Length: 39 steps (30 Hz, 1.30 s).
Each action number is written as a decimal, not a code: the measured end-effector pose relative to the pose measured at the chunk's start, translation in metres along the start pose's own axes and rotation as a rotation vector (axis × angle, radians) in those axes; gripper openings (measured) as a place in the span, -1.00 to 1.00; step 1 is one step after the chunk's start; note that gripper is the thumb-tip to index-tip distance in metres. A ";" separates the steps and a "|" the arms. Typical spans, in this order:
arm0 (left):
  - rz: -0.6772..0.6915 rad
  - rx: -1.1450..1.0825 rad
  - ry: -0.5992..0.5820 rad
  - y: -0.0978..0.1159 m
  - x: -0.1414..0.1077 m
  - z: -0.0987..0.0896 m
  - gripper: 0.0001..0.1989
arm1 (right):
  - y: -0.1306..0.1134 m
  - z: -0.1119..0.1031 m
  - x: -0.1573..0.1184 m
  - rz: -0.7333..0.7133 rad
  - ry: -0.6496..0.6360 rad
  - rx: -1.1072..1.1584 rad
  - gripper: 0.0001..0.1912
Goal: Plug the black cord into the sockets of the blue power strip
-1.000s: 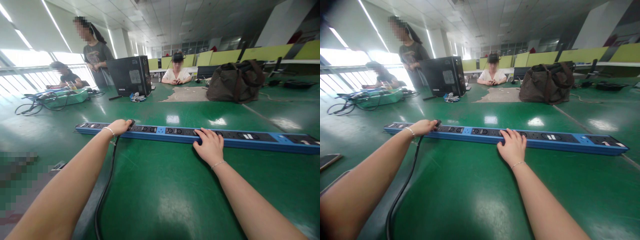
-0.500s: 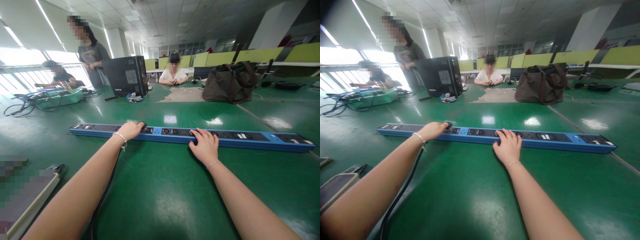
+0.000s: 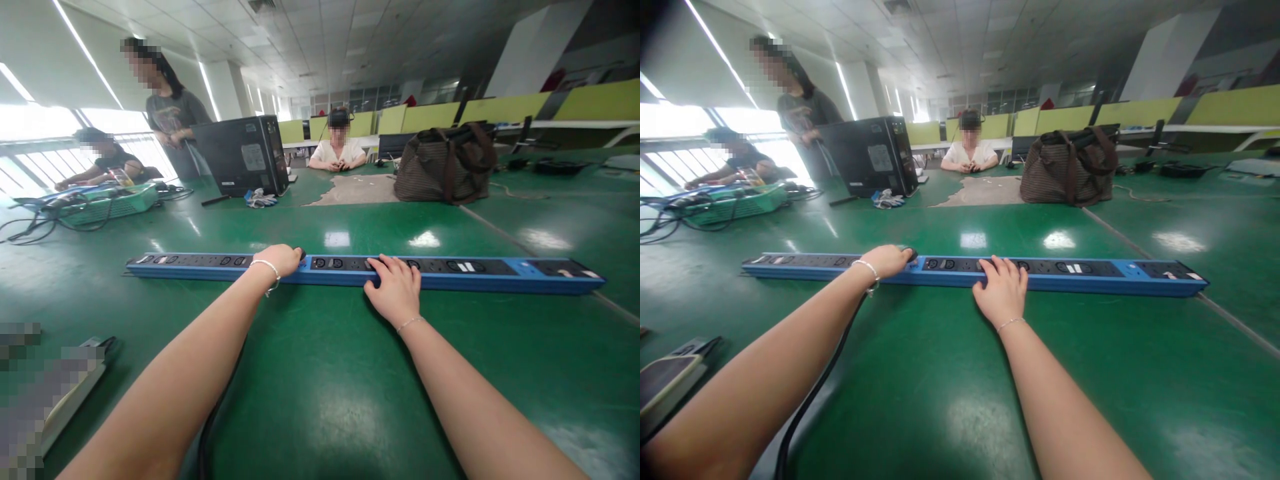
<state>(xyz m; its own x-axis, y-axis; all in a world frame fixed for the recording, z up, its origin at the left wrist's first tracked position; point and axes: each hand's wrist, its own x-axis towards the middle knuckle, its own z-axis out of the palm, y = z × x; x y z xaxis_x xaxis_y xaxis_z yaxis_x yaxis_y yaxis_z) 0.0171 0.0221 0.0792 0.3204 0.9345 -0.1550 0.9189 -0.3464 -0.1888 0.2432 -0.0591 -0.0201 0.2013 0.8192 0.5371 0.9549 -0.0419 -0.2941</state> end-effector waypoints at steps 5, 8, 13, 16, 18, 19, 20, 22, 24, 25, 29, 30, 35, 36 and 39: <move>-0.067 -0.012 -0.036 0.004 -0.003 -0.005 -0.43 | 0.000 0.000 0.000 -0.004 0.005 0.009 -0.54; -0.094 -0.021 -0.043 0.006 -0.003 -0.005 -0.42 | 0.000 0.000 0.000 -0.006 0.006 0.012 -0.54; -0.094 -0.038 -0.060 0.005 -0.002 -0.003 -0.42 | -0.001 -0.001 0.000 0.000 0.004 0.009 -0.54; -0.098 -0.047 -0.068 0.006 -0.001 -0.003 -0.41 | -0.001 -0.001 0.000 0.005 -0.003 0.010 -0.55; -0.110 -0.054 -0.072 0.007 0.000 -0.003 -0.40 | -0.001 -0.001 0.000 0.007 -0.006 0.010 -0.55; -0.118 -0.059 -0.073 0.008 0.000 -0.003 -0.40 | -0.001 -0.001 0.000 0.007 -0.007 0.011 -0.55; -0.126 -0.065 -0.074 0.010 0.000 -0.004 -0.40 | -0.001 -0.001 0.000 0.006 -0.008 0.011 -0.55; -0.146 -0.078 -0.074 0.013 -0.001 -0.004 -0.41 | -0.001 -0.001 0.000 0.006 -0.008 0.011 -0.54; -0.168 -0.090 -0.073 0.018 -0.003 -0.005 -0.41 | -0.001 -0.001 0.000 0.005 -0.005 0.011 -0.54; -0.180 -0.095 -0.072 0.021 -0.004 -0.005 -0.41 | -0.001 0.000 0.000 0.004 -0.001 0.011 -0.54; -0.215 -0.097 -0.072 0.028 -0.008 -0.005 -0.42 | 0.000 0.000 0.000 -0.005 0.012 0.011 -0.55; -0.212 -0.097 -0.078 0.029 -0.007 -0.006 -0.42 | 0.000 0.000 0.000 -0.005 0.012 0.010 -0.55; -0.136 -0.078 -0.126 0.025 0.003 -0.008 -0.45 | 0.000 -0.001 0.000 -0.005 -0.002 0.001 -0.54; -0.117 -0.068 -0.131 0.024 0.005 -0.009 -0.46 | 0.000 -0.001 0.000 -0.005 -0.002 0.001 -0.54; -0.048 -0.026 -0.121 0.022 0.007 -0.009 -0.50 | -0.001 -0.002 0.000 -0.003 -0.007 0.001 -0.53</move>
<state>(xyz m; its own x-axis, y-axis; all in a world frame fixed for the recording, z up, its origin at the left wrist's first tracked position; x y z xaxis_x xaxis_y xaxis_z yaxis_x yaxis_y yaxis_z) 0.0413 0.0223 0.0830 0.2475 0.9328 -0.2622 0.9387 -0.2978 -0.1736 0.2424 -0.0602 -0.0187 0.1970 0.8234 0.5321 0.9552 -0.0388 -0.2934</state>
